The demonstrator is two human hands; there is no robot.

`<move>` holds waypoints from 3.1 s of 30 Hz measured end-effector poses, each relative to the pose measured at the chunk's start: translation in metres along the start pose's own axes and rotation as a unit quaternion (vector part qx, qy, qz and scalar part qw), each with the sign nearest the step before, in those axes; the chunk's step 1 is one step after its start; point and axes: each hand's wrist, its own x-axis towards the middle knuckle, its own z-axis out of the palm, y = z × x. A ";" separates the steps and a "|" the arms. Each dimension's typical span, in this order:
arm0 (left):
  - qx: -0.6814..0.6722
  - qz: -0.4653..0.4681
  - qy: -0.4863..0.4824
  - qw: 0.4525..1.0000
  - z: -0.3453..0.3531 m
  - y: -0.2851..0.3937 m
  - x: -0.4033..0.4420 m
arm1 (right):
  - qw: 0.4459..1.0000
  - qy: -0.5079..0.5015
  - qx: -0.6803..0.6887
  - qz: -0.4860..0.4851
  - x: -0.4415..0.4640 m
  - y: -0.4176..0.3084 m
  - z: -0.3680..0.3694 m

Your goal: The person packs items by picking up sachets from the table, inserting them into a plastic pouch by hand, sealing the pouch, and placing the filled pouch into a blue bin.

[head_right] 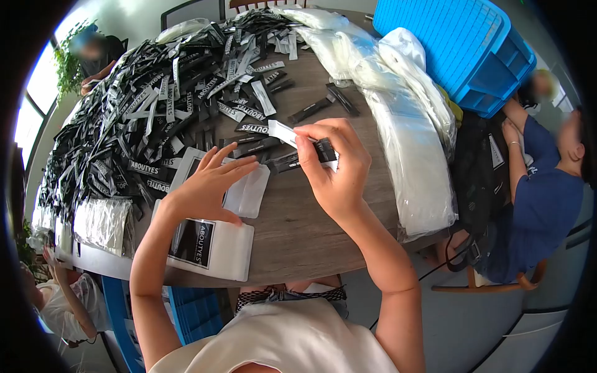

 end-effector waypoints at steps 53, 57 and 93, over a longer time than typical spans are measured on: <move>-0.122 -0.001 0.362 0.924 0.005 0.023 0.016 | 0.995 0.064 -0.026 -0.069 -0.007 -0.010 -0.006; -0.086 -0.036 0.376 0.922 0.005 0.020 0.014 | 0.997 0.026 -0.018 -0.072 -0.008 -0.011 -0.005; -0.017 -0.019 0.408 0.913 0.003 0.028 0.005 | 0.976 -0.147 0.112 0.118 -0.009 -0.019 0.002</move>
